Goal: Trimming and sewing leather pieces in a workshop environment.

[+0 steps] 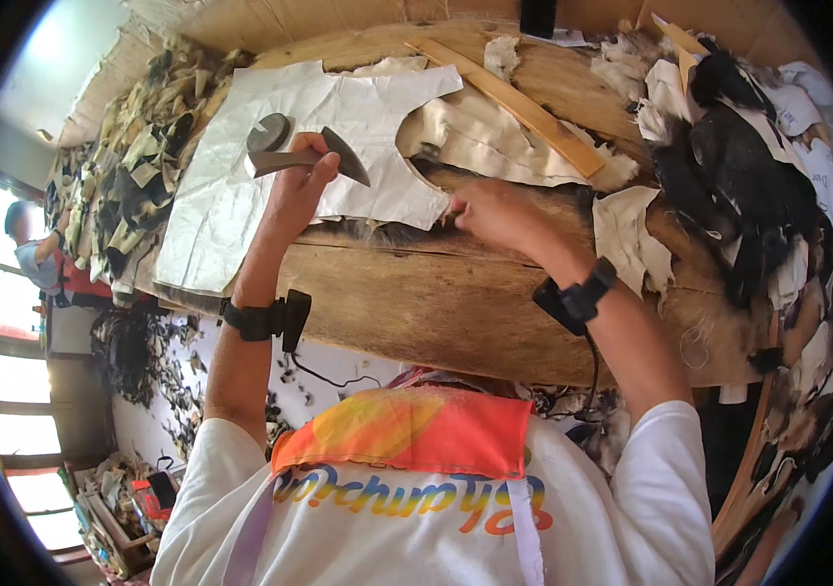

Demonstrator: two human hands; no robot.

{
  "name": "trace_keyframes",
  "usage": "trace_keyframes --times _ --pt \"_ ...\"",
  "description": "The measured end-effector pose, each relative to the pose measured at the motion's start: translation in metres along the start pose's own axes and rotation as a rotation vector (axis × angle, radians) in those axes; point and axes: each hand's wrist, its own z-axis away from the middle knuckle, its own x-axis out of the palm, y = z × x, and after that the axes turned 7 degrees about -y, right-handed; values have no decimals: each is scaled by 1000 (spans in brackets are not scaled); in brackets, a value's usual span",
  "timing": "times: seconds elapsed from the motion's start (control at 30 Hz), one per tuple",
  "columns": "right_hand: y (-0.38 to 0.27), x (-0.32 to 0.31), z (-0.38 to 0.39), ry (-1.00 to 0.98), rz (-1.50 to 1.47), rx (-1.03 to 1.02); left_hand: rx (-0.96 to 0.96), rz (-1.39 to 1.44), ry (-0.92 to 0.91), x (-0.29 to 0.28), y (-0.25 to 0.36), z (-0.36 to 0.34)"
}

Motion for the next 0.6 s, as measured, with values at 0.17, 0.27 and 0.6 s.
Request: trace_keyframes --times 0.17,0.27,0.6 --pt "-116 -31 -4 220 -225 -24 68 -22 -216 9 24 17" --pt "-151 -10 -14 254 -171 -223 408 41 -278 29 25 34" --pt "-112 -33 13 815 -68 -135 117 -321 -223 35 -16 78"
